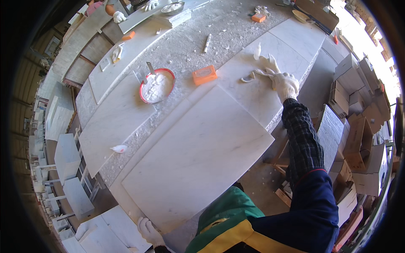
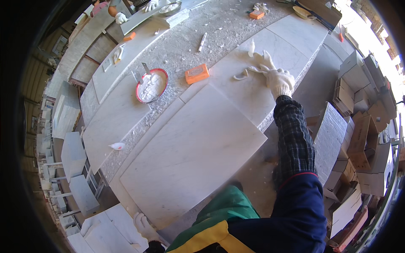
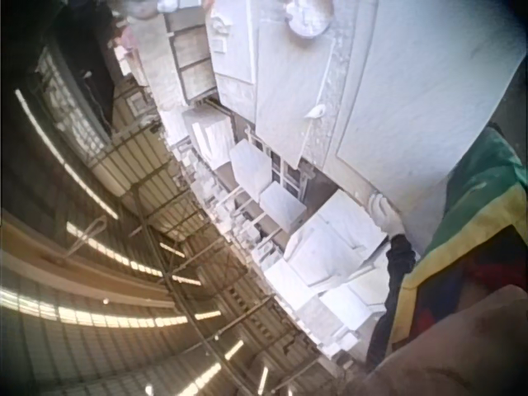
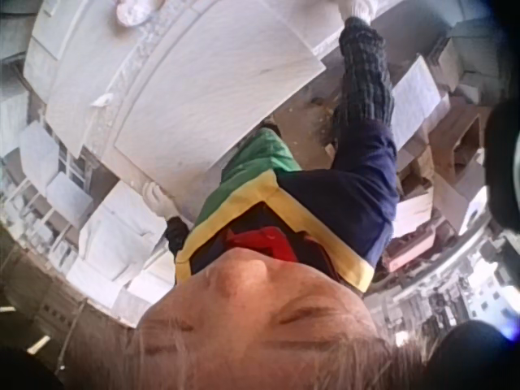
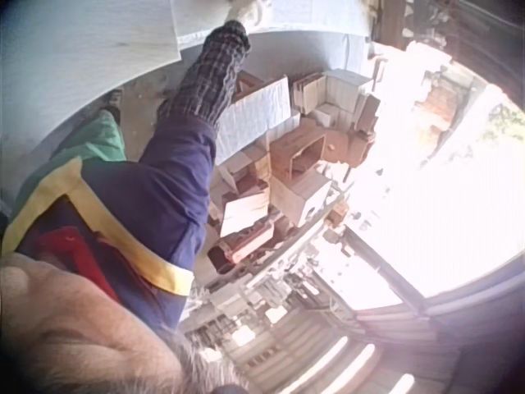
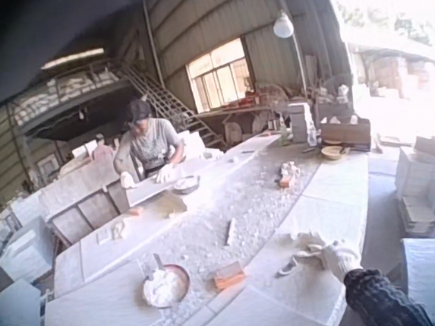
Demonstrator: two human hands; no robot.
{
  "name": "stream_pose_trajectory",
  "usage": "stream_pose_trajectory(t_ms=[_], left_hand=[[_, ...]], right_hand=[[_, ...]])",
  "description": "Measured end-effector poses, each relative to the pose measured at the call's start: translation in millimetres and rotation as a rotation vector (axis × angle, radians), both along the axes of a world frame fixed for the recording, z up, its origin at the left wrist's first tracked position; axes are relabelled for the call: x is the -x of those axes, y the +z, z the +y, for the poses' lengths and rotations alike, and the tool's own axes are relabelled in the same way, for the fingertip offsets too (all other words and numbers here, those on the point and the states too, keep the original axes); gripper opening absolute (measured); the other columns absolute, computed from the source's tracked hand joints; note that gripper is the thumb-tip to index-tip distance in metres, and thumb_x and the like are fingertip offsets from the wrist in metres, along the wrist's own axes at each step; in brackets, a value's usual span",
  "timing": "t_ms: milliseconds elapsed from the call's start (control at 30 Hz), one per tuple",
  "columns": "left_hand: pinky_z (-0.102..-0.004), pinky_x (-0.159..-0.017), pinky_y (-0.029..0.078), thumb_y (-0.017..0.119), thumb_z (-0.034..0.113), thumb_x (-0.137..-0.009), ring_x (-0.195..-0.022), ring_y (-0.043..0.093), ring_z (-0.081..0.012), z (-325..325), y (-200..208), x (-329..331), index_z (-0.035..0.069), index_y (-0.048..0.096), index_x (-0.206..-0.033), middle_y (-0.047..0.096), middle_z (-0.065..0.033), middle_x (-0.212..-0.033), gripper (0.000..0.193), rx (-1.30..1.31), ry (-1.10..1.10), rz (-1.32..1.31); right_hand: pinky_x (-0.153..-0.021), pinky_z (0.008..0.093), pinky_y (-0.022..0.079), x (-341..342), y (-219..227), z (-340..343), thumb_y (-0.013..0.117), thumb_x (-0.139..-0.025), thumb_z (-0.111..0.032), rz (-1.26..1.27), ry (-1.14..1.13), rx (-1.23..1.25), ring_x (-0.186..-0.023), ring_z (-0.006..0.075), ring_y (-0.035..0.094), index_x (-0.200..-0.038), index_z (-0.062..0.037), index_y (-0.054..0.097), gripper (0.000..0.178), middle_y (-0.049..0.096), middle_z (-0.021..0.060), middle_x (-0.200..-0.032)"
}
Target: The person scrapes a white stone slab with a metal scraper, then wipes it with a cloth. They lift the slab and place it on a stack of similar slabs, then retrieve another slab and repeat the scraping and wiping process.
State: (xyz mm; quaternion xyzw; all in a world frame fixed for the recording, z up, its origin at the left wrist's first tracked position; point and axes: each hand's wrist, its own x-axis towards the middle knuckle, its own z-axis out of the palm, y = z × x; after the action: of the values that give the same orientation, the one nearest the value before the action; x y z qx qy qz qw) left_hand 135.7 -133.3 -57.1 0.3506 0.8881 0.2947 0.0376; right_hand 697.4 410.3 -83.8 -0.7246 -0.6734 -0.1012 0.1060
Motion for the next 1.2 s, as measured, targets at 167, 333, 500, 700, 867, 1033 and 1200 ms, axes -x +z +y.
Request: stream_pose_trajectory(t_ms=[167, 333, 500, 700, 867, 1033, 1200], left_hand=[[-0.0400, -0.106, 0.046, 0.057, 0.017, -0.105, -0.117, 0.061, -0.0322, 13.5, -4.7, -21.4, -0.004, 0.067, -0.118, 0.066, -0.0179, -0.125, 0.027, -0.070, 0.098, -0.182], [-0.0399, -0.100, 0.049, 0.056, 0.021, -0.106, -0.108, 0.064, -0.0324, 22.1, -14.3, -23.4, -0.002, 0.067, -0.120, 0.069, -0.0180, -0.118, 0.029, -0.031, 0.170, -0.081], [-0.0407, -0.097, 0.050, 0.057, 0.022, -0.106, -0.108, 0.064, -0.0312, 18.5, -23.7, -19.2, 0.000, 0.069, -0.117, 0.069, -0.0173, -0.118, 0.028, -0.063, 0.138, -0.042], [-0.0428, -0.097, 0.050, 0.058, 0.023, -0.105, -0.109, 0.063, -0.0329, 15.9, -28.1, -16.1, 0.002, 0.070, -0.115, 0.068, -0.0165, -0.117, 0.026, -0.117, 0.092, -0.011], [-0.0440, -0.099, 0.049, 0.058, 0.025, -0.105, -0.111, 0.062, -0.0345, 16.4, -27.1, -17.3, 0.003, 0.070, -0.115, 0.067, -0.0173, -0.119, 0.027, -0.091, 0.101, 0.025], [-0.0439, -0.099, 0.049, 0.058, 0.023, -0.105, -0.112, 0.063, -0.0349, 19.6, -19.0, -21.9, 0.002, 0.069, -0.115, 0.067, -0.0175, -0.118, 0.025, -0.052, 0.107, 0.070], [-0.0435, -0.098, 0.050, 0.058, 0.019, -0.105, -0.109, 0.064, -0.0342, 25.7, -12.6, -25.3, 0.000, 0.069, -0.111, 0.068, -0.0181, -0.114, 0.023, -0.122, 0.085, 0.006]], right_hand=[[-0.086, 0.0406, 0.056, -25.6, 40.9, -28.0, 0.062, -0.099, -0.033, 0.513, -0.051, -0.393, -0.094, 0.0300, 0.073, -0.112, -0.0096, 0.078, 0.031, 0.076, 0.0145, -0.102], [-0.073, 0.0251, 0.053, 10.9, 78.0, -131.1, 0.064, -0.104, -0.026, 1.430, 0.191, -0.123, -0.079, 0.0112, 0.065, -0.119, 0.0035, 0.073, 0.035, 0.073, 0.0050, -0.095], [-0.087, 0.0341, 0.054, 90.4, 65.9, -185.4, 0.065, -0.102, -0.028, 1.483, 0.140, 0.406, -0.099, 0.0190, 0.067, -0.128, -0.0011, 0.067, 0.037, 0.071, 0.0077, -0.109], [-0.113, 0.0545, 0.043, 103.9, 67.3, -194.8, 0.072, -0.092, -0.034, 0.114, 0.722, 0.104, -0.146, 0.0396, 0.044, -0.147, -0.0194, 0.058, 0.059, 0.046, 0.0152, -0.160], [-0.122, 0.0545, 0.033, 169.0, 20.1, -194.4, 0.069, -0.094, -0.033, 0.103, 1.122, 0.105, -0.159, 0.0390, 0.023, -0.148, -0.0212, 0.058, 0.056, 0.033, 0.0121, -0.169], [-0.124, 0.0509, 0.033, 164.9, 9.3, -112.8, 0.064, -0.099, -0.029, 0.041, 0.974, -0.081, -0.157, 0.0409, 0.025, -0.148, -0.0213, 0.057, 0.050, 0.040, 0.0097, -0.165], [-0.119, 0.0560, 0.035, 190.7, -7.0, -36.1, 0.063, -0.097, -0.038, 0.101, 0.777, -0.078, -0.152, 0.0415, 0.032, -0.142, -0.0253, 0.058, 0.047, 0.046, 0.0122, -0.155]])
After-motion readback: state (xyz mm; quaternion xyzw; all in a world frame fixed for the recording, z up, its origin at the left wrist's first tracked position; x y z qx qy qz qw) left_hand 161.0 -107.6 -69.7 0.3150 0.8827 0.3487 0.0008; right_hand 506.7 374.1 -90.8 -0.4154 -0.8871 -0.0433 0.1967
